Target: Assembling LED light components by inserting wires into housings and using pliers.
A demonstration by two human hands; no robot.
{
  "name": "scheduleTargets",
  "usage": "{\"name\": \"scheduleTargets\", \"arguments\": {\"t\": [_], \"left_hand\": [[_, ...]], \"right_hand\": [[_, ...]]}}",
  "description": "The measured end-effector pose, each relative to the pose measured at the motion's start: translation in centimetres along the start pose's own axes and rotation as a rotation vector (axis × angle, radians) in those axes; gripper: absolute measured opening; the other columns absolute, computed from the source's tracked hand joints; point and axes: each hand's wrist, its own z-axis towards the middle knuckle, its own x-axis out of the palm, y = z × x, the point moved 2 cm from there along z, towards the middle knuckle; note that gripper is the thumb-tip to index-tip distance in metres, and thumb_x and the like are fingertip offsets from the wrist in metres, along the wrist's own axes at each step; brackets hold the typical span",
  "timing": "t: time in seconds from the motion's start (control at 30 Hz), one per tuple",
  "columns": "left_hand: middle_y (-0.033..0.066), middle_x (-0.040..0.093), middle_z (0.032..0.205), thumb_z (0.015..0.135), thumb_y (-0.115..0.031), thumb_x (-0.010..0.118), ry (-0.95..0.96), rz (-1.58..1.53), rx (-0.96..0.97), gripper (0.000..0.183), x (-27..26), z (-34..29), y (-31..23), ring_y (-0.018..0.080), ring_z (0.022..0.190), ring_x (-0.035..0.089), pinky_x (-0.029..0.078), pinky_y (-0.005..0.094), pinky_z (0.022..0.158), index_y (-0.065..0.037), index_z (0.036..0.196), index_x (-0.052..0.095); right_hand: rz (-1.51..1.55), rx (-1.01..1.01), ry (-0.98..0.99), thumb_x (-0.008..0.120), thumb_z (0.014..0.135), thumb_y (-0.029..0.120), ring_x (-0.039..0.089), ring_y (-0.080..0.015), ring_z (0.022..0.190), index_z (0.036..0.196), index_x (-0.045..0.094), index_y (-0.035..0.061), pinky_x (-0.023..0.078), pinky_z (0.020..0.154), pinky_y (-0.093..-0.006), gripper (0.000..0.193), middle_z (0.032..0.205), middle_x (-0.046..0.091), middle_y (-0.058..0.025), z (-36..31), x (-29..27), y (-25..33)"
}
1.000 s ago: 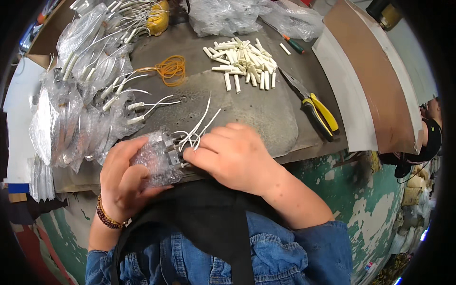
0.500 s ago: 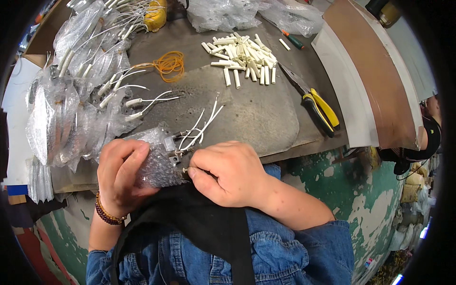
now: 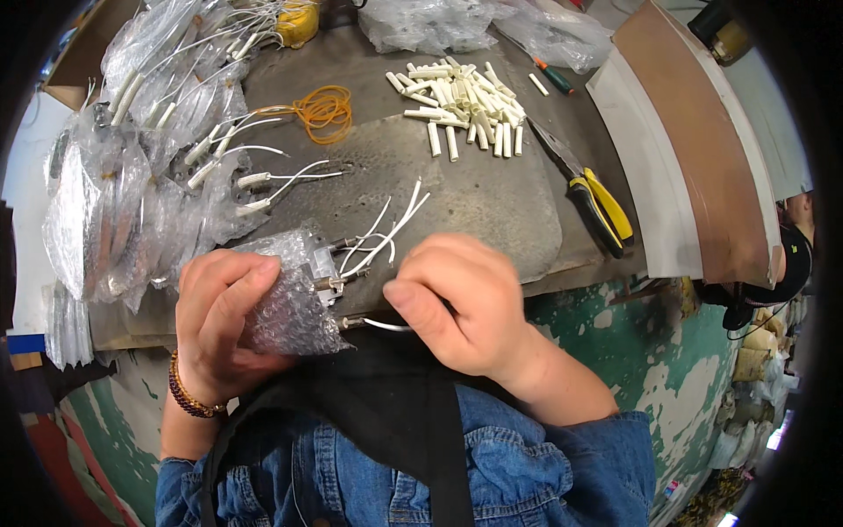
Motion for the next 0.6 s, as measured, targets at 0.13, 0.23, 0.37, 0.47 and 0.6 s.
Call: {"name": "scheduleTargets", "arguments": {"t": [0.13, 0.23, 0.37, 0.47, 0.6], "left_hand": [[0.0076, 0.065, 0.112, 0.052, -0.020, 0.083, 0.019, -0.073, -0.032, 0.079, 0.0, -0.1, -0.3, 0.0299, 0.098, 0.061, 0.044, 0.0436, 0.086, -0.008, 0.127, 0.064], [0.0070, 0.065, 0.111, 0.049, -0.018, 0.084, 0.051, -0.076, -0.038, 0.081, -0.2, 0.0, -0.5, 0.0292, 0.097, 0.061, 0.044, 0.0433, 0.085, -0.009, 0.127, 0.064], [0.0059, 0.065, 0.111, 0.053, -0.018, 0.082, 0.051, -0.043, -0.030, 0.077, -0.4, -0.2, -0.9, 0.0273, 0.096, 0.061, 0.042, 0.0420, 0.082, -0.011, 0.128, 0.065], [0.0048, 0.064, 0.110, 0.061, -0.020, 0.078, 0.057, 0.046, 0.000, 0.069, -0.5, -0.1, -1.3, 0.0250, 0.096, 0.061, 0.042, 0.0410, 0.081, -0.013, 0.128, 0.065], [0.0030, 0.064, 0.111, 0.069, -0.022, 0.072, 0.036, 0.214, 0.075, 0.060, -0.1, -0.1, -2.1, 0.0221, 0.095, 0.061, 0.041, 0.0392, 0.081, -0.016, 0.128, 0.066]], "right_hand": [[-0.569, -0.569, -0.116, 0.075, 0.069, 0.019, 0.055, -0.0175, 0.065, 0.093, 0.074, 0.0127, 0.041, 0.055, -0.0313, 0.024, 0.079, 0.059, 0.0008, 0.5, 0.2, 0.0], [-0.594, -0.585, -0.085, 0.074, 0.060, 0.020, 0.054, -0.0157, 0.068, 0.096, 0.075, 0.0145, 0.039, 0.056, -0.0300, 0.036, 0.085, 0.057, 0.0021, 0.9, 0.9, 0.0], [-0.477, -0.497, 0.003, 0.078, 0.067, 0.019, 0.054, -0.0185, 0.067, 0.088, 0.073, 0.0116, 0.041, 0.058, -0.0325, 0.023, 0.083, 0.059, -0.0003, 1.1, 0.7, 0.3], [-0.203, -0.248, 0.067, 0.077, 0.075, 0.015, 0.055, -0.0231, 0.069, 0.085, 0.070, 0.0089, 0.043, 0.061, -0.0350, 0.014, 0.081, 0.060, -0.0034, 1.2, 0.9, 0.3], [0.150, 0.179, 0.235, 0.067, 0.087, 0.017, 0.056, -0.0290, 0.075, 0.082, 0.065, 0.0047, 0.045, 0.069, -0.0377, 0.014, 0.079, 0.060, -0.0085, 0.8, 0.8, -0.3]]}}
